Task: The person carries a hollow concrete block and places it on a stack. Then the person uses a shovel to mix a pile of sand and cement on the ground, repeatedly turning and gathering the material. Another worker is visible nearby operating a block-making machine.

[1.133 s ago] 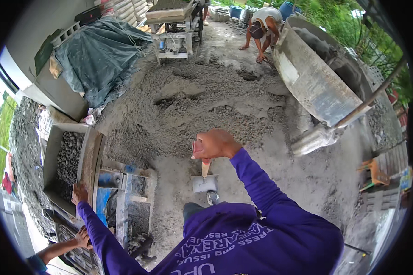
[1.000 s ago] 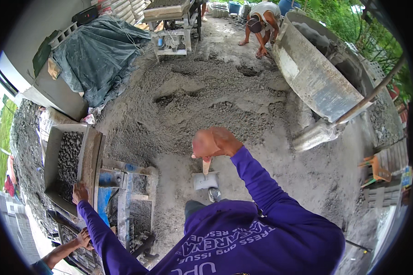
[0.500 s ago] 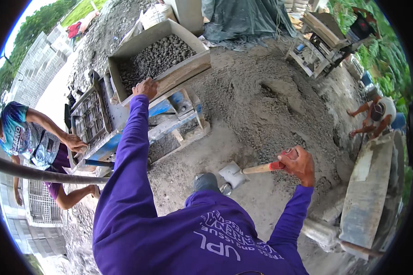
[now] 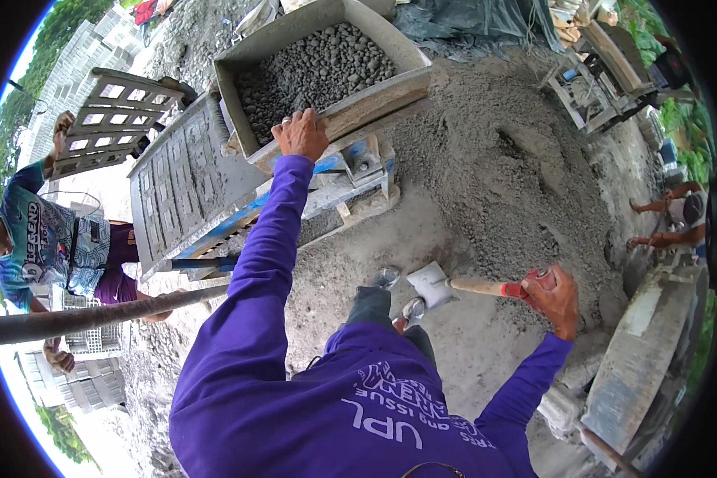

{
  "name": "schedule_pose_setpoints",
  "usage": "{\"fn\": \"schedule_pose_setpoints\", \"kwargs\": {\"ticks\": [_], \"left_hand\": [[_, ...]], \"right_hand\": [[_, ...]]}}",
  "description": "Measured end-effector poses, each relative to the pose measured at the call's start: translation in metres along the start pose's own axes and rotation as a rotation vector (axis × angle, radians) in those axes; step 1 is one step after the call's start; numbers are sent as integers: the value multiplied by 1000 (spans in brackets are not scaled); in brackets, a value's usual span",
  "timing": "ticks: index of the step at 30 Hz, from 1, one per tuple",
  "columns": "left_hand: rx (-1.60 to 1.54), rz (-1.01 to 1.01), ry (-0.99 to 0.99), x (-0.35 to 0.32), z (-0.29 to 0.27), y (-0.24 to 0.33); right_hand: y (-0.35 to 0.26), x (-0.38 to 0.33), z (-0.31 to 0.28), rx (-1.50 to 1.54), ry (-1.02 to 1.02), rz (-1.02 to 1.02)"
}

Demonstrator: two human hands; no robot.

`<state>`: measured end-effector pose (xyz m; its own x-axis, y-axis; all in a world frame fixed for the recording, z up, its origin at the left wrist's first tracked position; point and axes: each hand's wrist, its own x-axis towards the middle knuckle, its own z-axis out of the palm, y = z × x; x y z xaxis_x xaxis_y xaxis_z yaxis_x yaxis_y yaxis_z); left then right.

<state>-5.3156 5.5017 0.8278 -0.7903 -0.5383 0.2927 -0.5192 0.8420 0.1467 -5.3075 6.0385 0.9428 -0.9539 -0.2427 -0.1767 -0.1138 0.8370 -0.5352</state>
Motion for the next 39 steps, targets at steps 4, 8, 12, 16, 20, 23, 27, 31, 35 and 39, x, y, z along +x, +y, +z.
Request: {"fn": "schedule_pose_setpoints", "kwargs": {"ticks": [4, 8, 12, 16, 20, 23, 27, 31, 35, 39], "left_hand": [[11, -2, 121, 0, 2, -6], [-475, 226, 460, -13, -6, -23], [-397, 118, 535, -101, -2, -16], [-509, 96, 89, -243, 65, 32], [-701, 208, -559, -416, 127, 98], [-540, 896, -952, -534, 140, 167], [-191, 631, -1661, -658, 117, 274], [-121, 180, -1796, -738, 94, 326], [-588, -496, -1802, -738, 99, 354], [-641, -315, -1800, -700, 123, 411]], "right_hand": [[2, -22, 0, -78, 65, -16], [46, -105, -34, -20, 298, 272], [94, -248, -25, 362, 636, 612], [183, -448, 84, 852, 1064, 1092], [193, -564, 258, 1391, 1353, 1297], [191, -560, 316, 1476, 1336, 1466], [200, -510, 305, 1636, 1322, 1482], [215, -450, 287, 1768, 1333, 1333], [238, -427, 265, 2032, 1334, 1207], [268, -372, 213, 2259, 1343, 1031]]}}
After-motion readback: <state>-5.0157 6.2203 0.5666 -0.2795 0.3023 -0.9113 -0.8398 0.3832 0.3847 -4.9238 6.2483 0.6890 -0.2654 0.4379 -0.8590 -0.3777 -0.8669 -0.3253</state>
